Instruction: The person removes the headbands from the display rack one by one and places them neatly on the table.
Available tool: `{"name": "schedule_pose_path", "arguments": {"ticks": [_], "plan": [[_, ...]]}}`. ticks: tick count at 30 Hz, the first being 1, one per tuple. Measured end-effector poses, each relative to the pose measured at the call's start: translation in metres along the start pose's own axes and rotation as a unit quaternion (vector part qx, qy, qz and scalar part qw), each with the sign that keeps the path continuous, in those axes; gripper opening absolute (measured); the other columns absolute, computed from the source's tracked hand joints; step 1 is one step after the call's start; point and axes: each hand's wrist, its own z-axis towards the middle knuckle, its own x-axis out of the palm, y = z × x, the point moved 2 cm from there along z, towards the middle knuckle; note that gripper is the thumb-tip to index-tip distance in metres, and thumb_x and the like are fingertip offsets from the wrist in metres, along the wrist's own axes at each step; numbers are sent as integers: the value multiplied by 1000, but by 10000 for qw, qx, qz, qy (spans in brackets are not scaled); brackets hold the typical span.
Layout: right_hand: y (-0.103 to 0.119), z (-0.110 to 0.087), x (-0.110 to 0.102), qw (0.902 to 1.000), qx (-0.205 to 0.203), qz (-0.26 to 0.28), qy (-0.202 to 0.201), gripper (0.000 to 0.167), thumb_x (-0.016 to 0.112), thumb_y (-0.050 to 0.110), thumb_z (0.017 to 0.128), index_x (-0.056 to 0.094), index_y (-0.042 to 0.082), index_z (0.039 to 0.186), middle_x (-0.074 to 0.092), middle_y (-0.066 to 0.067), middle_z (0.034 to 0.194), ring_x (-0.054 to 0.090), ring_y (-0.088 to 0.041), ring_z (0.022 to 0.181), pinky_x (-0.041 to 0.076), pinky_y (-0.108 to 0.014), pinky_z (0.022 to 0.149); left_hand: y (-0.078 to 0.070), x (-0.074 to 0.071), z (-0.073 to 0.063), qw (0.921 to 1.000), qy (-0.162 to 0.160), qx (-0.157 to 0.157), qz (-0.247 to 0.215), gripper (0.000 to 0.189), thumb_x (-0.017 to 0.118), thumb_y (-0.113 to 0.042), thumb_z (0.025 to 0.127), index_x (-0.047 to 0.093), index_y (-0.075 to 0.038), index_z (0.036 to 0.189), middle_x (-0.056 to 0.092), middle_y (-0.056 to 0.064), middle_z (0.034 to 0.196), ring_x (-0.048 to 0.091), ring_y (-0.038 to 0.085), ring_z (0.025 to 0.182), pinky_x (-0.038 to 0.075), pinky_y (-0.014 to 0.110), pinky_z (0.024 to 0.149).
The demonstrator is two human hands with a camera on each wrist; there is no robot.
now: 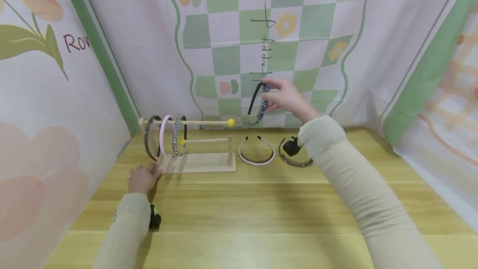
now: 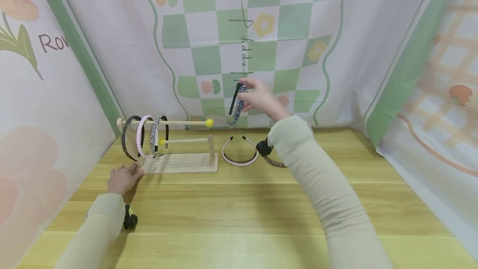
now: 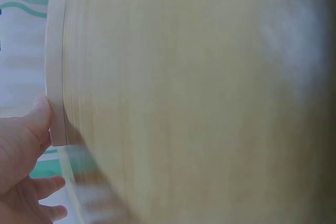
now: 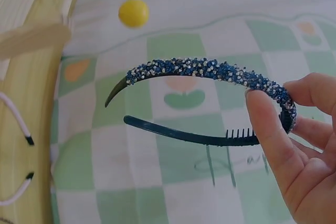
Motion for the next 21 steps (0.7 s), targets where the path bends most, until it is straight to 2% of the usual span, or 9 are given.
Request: {"name": "schedule_pose_path", "arguments": {"ticks": [6, 13, 21], "plan": [[-12, -7, -17, 9997, 88, 44, -201, 60, 58, 11, 90, 31, 10, 144, 32, -16, 143, 60, -24, 74, 53, -34, 70, 1, 1, 1, 10000, 1, 18, -44, 56, 45, -41, 95, 42, -1, 135, 34, 39, 129, 29, 56, 113, 31, 65, 86], [-29, -17, -38, 9990, 203, 151, -373, 60, 57, 11, 91, 29, 11, 145, 26, -18, 146, 61, -19, 74, 53, -34, 72, 0, 0, 1, 10000, 53, 13, -34, 57, 45, -42, 95, 41, -1, 135, 33, 40, 129, 29, 57, 113, 31, 65, 86], [-53, -24, -59, 9968, 316, 453, -572, 61, 53, 6, 91, 23, 4, 145, 18, -24, 147, 60, -13, 70, 53, -29, 69, -1, -1, 0, 9999, 95, 2, -62, 57, 45, -40, 96, 40, -1, 136, 33, 39, 129, 29, 56, 113, 31, 64, 86]]}}
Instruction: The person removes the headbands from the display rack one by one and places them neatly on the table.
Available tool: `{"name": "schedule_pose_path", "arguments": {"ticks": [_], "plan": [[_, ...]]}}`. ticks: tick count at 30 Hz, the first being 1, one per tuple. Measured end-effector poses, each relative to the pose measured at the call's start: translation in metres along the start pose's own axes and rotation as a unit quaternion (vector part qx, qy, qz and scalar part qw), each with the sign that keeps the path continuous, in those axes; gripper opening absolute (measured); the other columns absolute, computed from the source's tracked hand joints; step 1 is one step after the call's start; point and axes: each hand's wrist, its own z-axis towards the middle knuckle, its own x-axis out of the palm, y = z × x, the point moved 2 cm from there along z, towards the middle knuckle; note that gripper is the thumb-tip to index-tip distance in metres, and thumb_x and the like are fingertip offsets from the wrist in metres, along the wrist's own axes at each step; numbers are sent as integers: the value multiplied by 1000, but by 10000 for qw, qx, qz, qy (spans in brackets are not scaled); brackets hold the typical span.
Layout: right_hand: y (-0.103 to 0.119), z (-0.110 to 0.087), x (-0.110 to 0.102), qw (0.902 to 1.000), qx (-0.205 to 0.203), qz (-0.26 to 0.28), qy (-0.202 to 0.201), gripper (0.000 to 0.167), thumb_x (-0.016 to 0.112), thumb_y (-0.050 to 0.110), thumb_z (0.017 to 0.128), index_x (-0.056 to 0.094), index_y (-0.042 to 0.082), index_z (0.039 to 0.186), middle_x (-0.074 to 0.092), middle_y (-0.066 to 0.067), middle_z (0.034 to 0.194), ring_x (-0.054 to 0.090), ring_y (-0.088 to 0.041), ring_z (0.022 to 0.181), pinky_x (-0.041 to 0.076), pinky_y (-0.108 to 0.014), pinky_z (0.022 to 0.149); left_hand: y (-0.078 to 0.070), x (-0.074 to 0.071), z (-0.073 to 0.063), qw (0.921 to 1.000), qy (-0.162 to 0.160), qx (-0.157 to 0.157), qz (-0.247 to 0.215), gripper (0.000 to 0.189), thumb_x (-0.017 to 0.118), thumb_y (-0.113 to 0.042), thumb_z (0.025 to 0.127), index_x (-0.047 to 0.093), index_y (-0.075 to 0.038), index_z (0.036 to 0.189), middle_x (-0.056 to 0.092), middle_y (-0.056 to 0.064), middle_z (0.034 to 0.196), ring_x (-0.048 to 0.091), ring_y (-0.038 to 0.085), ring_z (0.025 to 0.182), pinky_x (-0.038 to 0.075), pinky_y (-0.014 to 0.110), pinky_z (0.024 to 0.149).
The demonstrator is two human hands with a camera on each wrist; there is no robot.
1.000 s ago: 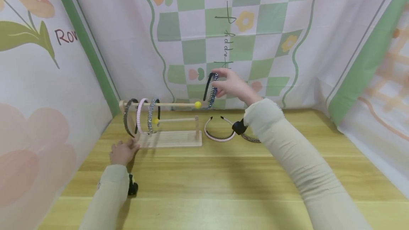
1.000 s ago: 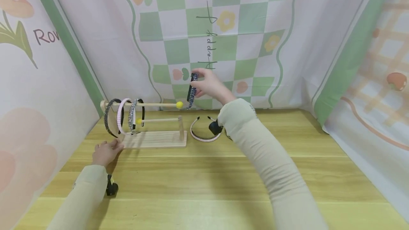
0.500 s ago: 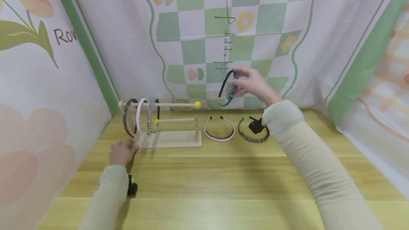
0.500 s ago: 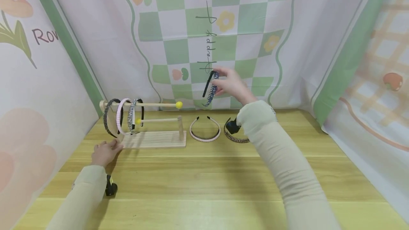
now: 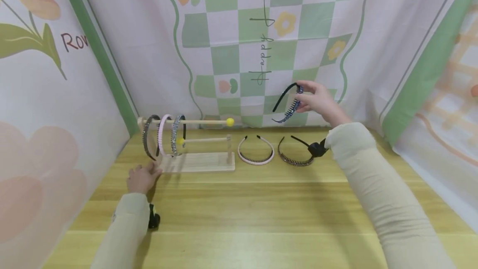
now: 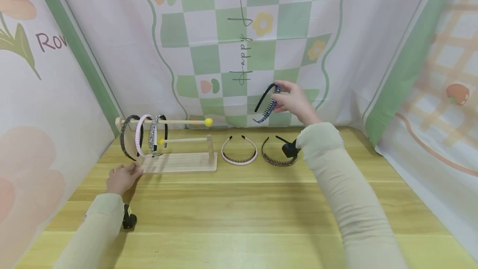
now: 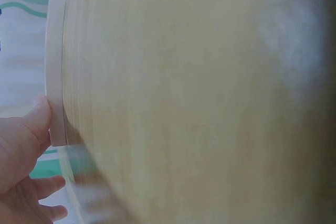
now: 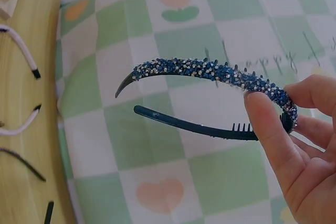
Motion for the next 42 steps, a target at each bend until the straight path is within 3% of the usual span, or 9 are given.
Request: {"name": "schedule_pose_path", "arguments": {"ticks": [16, 29, 35, 42], "plan": [[-45, -10, -40, 9988, 205, 287, -335, 61, 48, 6, 95, 14, 1, 145, 29, -28, 139, 60, -9, 73, 52, -28, 74, 4, 3, 3, 10000, -25, -24, -56, 57, 46, -41, 95, 40, -2, 136, 30, 39, 131, 27, 56, 114, 29, 65, 88], [-82, -19, -60, 9965, 583, 388, -465, 64, 46, 4, 94, 7, -1, 145, 18, -33, 142, 61, -8, 72, 52, -28, 75, 0, -1, 0, 10000, 18, -59, -51, 56, 46, -39, 96, 40, -1, 137, 29, 40, 132, 25, 57, 116, 28, 66, 89], [-100, -23, -69, 9964, 636, 169, -543, 62, 45, 3, 94, 9, -4, 144, 25, -36, 136, 60, -8, 73, 51, -27, 75, 5, 4, 5, 10000, -12, -59, 19, 58, 45, -42, 95, 40, -3, 137, 30, 39, 132, 26, 57, 116, 28, 66, 88], [-123, -29, -77, 9945, 836, 260, -577, 62, 44, 4, 95, 6, -4, 144, 18, -37, 138, 60, -7, 73, 51, -26, 75, 10, 10, 12, 10000, -44, -33, 38, 60, 44, -45, 95, 39, -4, 137, 30, 38, 133, 26, 56, 116, 28, 66, 89]]}}
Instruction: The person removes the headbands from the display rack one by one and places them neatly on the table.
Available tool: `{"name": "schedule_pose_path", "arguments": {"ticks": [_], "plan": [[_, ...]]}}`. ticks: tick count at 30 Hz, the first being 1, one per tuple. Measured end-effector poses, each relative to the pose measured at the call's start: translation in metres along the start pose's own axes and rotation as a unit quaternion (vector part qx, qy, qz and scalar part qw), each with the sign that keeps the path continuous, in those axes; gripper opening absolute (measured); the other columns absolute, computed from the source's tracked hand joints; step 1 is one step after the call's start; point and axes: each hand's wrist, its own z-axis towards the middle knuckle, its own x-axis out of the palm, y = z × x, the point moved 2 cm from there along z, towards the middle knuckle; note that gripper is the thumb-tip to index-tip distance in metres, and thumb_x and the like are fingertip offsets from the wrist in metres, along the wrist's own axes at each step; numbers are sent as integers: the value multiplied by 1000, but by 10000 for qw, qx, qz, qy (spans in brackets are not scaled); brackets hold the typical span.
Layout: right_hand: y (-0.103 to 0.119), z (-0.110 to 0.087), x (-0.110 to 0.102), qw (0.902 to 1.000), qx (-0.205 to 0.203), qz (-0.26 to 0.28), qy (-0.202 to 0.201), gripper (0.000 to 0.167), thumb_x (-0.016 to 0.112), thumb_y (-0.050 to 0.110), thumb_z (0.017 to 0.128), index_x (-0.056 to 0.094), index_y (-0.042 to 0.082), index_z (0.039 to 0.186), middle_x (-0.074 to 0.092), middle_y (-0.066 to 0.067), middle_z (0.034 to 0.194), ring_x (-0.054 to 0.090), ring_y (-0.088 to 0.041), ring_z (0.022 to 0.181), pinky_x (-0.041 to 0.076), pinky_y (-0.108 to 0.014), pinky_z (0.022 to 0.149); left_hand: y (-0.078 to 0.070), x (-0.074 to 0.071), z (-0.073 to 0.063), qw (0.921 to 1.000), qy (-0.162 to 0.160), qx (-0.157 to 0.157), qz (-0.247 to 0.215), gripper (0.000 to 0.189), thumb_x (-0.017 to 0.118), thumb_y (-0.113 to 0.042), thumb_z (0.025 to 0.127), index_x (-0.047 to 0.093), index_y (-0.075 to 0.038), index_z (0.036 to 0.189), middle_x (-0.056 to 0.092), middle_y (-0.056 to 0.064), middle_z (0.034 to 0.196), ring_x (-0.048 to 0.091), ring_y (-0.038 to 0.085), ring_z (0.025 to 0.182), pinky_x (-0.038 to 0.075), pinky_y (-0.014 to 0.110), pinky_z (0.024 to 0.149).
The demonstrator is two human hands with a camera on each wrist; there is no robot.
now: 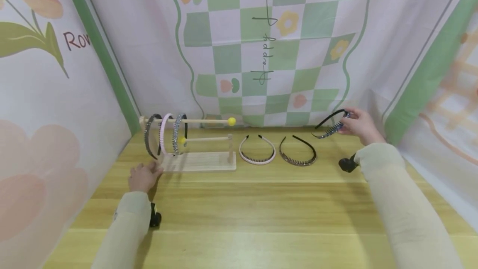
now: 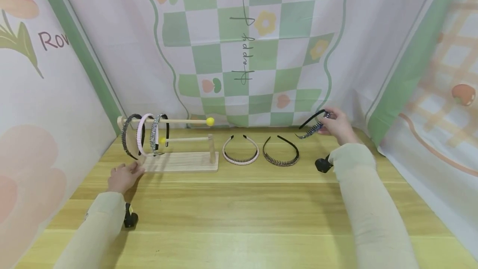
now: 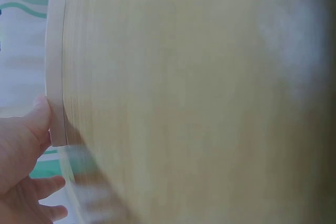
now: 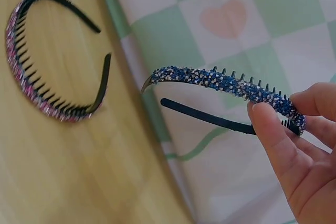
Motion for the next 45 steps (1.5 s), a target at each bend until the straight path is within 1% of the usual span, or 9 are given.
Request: {"name": "schedule_pose_path", "arguments": {"ticks": [5, 16, 19, 22, 29, 33, 36, 40, 45], "plan": [[-17, -2, -6, 9999, 136, -27, -5, 64, 43, 2, 94, 4, -4, 144, 13, -39, 140, 60, -7, 71, 51, -26, 74, -1, 0, 0, 10000, -2, 23, 4, 60, 44, -45, 95, 39, -4, 138, 29, 38, 133, 26, 56, 116, 29, 66, 89], [-48, -7, -12, 9992, 392, 18, -70, 62, 40, 3, 94, 2, -5, 143, 10, -40, 139, 61, -7, 71, 51, -26, 76, -10, -8, -8, 10000, 23, 2, 17, 56, 46, -41, 95, 42, -2, 135, 30, 38, 132, 26, 57, 116, 29, 65, 88], [-54, -10, -13, 9991, 413, 33, -114, 62, 39, 1, 93, 3, -6, 143, 14, -41, 136, 62, -7, 69, 51, -26, 75, -10, -8, -8, 10000, 10, 19, 8, 56, 45, -41, 95, 42, -2, 135, 30, 38, 132, 26, 57, 116, 29, 65, 88], [-60, -13, -15, 9990, 437, 1, -101, 60, 39, 1, 93, 4, -8, 142, 25, -42, 128, 63, -7, 68, 51, -27, 75, -11, -9, -8, 10000, -6, 0, -24, 56, 46, -41, 95, 42, -2, 135, 31, 38, 131, 27, 56, 115, 30, 65, 88], [-74, -20, -20, 9970, 516, -479, 308, 58, 41, 7, 96, 8, -12, 139, 53, -34, 104, 66, -16, 74, 51, -33, 77, -7, -7, -4, 10000, -48, -8, -62, 57, 46, -42, 95, 41, -3, 136, 32, 38, 131, 27, 55, 116, 29, 65, 89], [-85, -21, -23, 9952, 472, -675, 528, 57, 44, 8, 96, 12, -16, 137, 61, -27, 92, 67, -20, 73, 52, -36, 74, -5, -5, -3, 10000, -57, 1, -64, 58, 46, -42, 95, 41, -2, 136, 31, 38, 132, 26, 56, 116, 29, 65, 89], [-93, -23, -23, 9941, 604, -571, 696, 56, 42, 7, 96, 11, -16, 136, 64, -20, 83, 66, -21, 71, 53, -35, 71, -4, -4, -4, 10000, -43, -12, -75, 57, 46, -42, 95, 41, -2, 136, 31, 38, 132, 26, 56, 116, 28, 65, 89], [-99, -27, -20, 9914, 850, -433, 901, 53, 39, 6, 97, 11, -17, 135, 63, -18, 85, 66, -22, 72, 53, -35, 71, -5, -3, -3, 9999, -49, -23, -100, 57, 45, -42, 95, 41, -2, 136, 30, 38, 132, 24, 56, 117, 27, 65, 90], [-107, -30, -16, 9866, 1093, -172, 1201, 46, 38, 5, 98, 13, -19, 128, 55, -22, 90, 64, -24, 73, 53, -37, 72, -4, -3, -3, 9999, -54, -22, -96, 57, 45, -42, 95, 40, -2, 136, 29, 38, 133, 24, 56, 118, 27, 65, 90]]}}
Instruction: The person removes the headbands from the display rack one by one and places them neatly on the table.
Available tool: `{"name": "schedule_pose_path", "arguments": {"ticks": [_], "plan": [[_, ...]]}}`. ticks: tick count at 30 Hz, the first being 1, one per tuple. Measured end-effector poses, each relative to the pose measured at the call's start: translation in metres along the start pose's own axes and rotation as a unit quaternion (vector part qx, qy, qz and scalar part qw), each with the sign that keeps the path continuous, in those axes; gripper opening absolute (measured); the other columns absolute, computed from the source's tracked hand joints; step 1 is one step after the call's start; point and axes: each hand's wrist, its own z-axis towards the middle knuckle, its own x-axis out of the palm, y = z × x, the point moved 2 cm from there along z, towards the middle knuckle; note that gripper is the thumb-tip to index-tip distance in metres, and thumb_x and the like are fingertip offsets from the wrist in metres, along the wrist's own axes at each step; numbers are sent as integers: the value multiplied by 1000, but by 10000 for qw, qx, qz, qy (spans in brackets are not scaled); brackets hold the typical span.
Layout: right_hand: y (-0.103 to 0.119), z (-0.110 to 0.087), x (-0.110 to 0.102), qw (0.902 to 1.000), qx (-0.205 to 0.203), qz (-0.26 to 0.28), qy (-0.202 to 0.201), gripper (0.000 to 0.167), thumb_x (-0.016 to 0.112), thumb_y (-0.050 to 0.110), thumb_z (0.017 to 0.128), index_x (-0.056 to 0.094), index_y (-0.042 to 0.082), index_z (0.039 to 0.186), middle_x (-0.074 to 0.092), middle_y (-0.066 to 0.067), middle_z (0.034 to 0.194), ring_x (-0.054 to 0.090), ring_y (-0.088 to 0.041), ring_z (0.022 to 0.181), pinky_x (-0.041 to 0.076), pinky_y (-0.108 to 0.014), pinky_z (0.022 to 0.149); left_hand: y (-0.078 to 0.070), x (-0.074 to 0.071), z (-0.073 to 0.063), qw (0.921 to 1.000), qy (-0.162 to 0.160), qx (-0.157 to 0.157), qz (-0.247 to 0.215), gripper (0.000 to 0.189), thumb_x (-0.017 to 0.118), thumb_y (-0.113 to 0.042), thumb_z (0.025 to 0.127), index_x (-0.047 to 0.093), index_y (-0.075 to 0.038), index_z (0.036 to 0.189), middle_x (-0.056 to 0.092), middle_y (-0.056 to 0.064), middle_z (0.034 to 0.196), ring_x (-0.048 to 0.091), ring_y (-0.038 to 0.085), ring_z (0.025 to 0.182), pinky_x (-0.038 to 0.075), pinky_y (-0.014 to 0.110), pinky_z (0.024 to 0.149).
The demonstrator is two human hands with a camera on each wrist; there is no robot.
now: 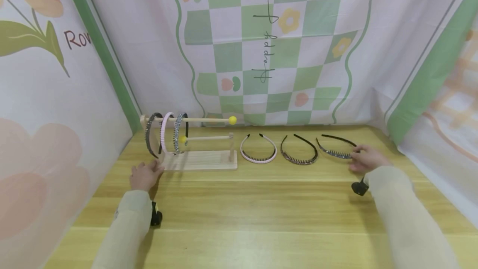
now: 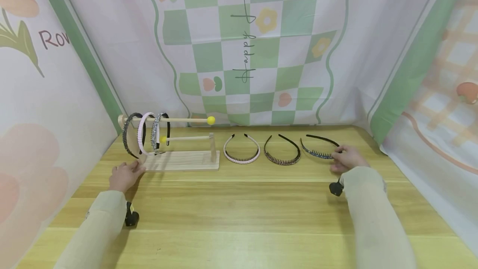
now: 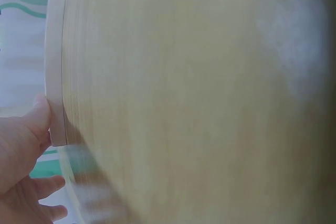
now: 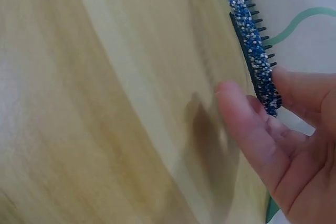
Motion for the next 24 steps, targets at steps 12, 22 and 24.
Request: {"name": "schedule_pose_path", "arguments": {"ticks": [12, 22, 24], "plan": [[-9, 6, 7, 9983, 289, -380, 334, 28, 38, 5, 97, 30, -17, 112, 50, -10, 78, 61, -18, 64, 54, -33, 65, 0, 1, 0, 10000, 1, -31, 23, 57, 45, -41, 96, 40, -1, 136, 29, 38, 133, 23, 55, 118, 26, 65, 90], [-12, 6, 9, 9960, 149, -840, 260, 14, 38, 3, 97, 39, -12, 97, 47, -6, 72, 58, -17, 61, 54, -31, 60, 1, 2, 0, 10000, -4, 3, 0, 58, 45, -42, 95, 40, -1, 136, 31, 38, 131, 25, 55, 116, 26, 65, 90], [-14, 7, 8, 9960, 103, -852, 248, 13, 37, 1, 97, 39, -12, 96, 47, -6, 71, 58, -16, 60, 54, -31, 60, 2, 3, 2, 10000, -3, -8, -3, 58, 45, -43, 95, 41, -1, 136, 31, 38, 131, 26, 55, 116, 26, 65, 90]]}}
